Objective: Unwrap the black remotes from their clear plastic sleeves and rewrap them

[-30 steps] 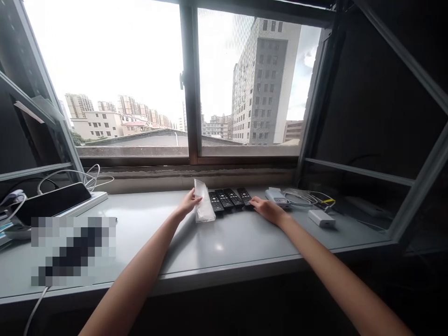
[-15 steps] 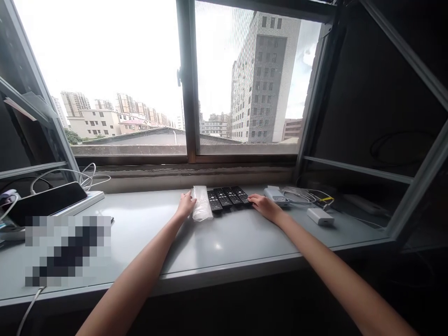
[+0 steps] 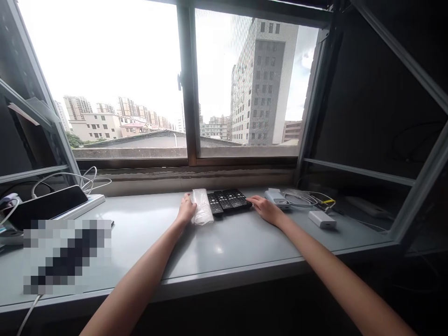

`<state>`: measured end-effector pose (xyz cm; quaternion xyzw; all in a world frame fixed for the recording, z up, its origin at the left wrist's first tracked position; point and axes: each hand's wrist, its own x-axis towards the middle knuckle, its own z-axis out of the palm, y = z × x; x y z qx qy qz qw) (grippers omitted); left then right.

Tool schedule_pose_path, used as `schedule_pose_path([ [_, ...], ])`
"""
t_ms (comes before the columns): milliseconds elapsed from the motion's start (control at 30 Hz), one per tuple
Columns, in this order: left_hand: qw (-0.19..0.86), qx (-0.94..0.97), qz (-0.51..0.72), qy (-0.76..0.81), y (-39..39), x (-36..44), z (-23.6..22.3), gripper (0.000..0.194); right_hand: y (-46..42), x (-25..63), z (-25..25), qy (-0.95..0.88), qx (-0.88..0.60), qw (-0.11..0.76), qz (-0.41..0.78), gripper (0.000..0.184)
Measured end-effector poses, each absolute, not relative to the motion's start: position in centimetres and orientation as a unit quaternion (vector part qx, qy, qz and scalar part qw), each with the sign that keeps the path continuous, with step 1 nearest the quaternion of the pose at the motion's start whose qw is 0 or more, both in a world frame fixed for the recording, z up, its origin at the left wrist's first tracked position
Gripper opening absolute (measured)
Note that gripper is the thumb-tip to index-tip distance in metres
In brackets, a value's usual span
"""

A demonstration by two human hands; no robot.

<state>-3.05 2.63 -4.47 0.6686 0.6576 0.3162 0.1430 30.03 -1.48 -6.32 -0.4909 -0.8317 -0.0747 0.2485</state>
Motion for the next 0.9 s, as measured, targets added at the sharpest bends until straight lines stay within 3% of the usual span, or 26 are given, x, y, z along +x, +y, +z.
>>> schedule_pose_path([
  [200, 0.15, 0.639, 0.326, 0.681, 2.6, -3.4, -4.2, 0.046, -1.4, 30.1, -6.4, -0.799, -0.53, 0.267, -0.09, 0.049],
  [533, 0.075, 0.612, 0.276, 0.737, 3.0, -6.7, -3.4, 0.033, 5.3, 30.3, -6.8, -0.715, -0.56, 0.415, -0.057, 0.033],
  [900, 0.009, 0.652, 0.197, 0.732, 2.7, -6.9, -3.4, 0.032, 4.3, 32.2, -7.1, -0.705, -0.544, 0.453, -0.023, 0.032],
])
